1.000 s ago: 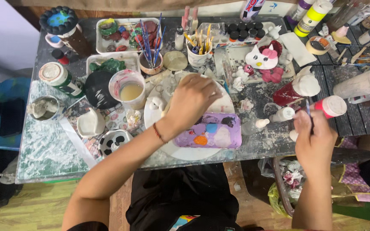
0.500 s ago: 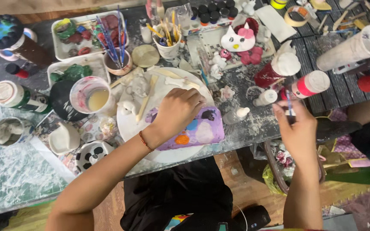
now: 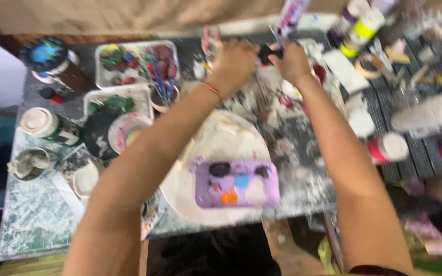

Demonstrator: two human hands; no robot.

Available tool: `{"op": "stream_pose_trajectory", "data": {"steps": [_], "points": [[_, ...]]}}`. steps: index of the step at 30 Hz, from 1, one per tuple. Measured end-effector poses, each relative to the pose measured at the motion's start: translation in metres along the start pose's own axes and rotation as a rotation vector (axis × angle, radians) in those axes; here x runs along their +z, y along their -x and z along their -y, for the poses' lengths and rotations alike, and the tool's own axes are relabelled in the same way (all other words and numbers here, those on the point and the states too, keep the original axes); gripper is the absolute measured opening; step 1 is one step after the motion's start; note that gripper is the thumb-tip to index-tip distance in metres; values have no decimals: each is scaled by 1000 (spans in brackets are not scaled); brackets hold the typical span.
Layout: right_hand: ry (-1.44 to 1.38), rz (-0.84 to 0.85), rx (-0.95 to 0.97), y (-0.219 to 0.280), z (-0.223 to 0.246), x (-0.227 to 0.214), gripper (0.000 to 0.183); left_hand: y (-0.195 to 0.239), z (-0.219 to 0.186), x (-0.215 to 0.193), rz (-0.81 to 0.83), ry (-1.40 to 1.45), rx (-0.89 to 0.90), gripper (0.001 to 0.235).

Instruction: The person paints black spots onto a white ceramic figurine using a fine brush. They repeatedly dip the brush into black paint and carefully apply it to the surface, rotating the object to reach different areas.

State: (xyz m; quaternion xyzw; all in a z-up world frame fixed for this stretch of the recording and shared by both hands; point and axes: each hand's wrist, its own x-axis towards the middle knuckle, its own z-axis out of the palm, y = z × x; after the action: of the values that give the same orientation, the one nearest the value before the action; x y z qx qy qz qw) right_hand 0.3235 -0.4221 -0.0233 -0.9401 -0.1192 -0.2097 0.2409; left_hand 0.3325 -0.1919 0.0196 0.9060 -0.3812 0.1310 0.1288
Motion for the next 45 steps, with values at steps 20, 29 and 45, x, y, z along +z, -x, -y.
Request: {"op": "stream_pose_trajectory", "data": {"steps": [20, 29, 45], "points": [[-37, 27, 252, -23, 75, -67, 42, 9, -11, -11, -341, 362, -176, 55], [-115, -50, 5, 122, 259, -147, 28, 131, -124, -67, -357, 1357, -467, 37], [-197, 466, -524, 241, 337, -126, 53, 341, -115, -67, 592, 1863, -575, 36]]}}
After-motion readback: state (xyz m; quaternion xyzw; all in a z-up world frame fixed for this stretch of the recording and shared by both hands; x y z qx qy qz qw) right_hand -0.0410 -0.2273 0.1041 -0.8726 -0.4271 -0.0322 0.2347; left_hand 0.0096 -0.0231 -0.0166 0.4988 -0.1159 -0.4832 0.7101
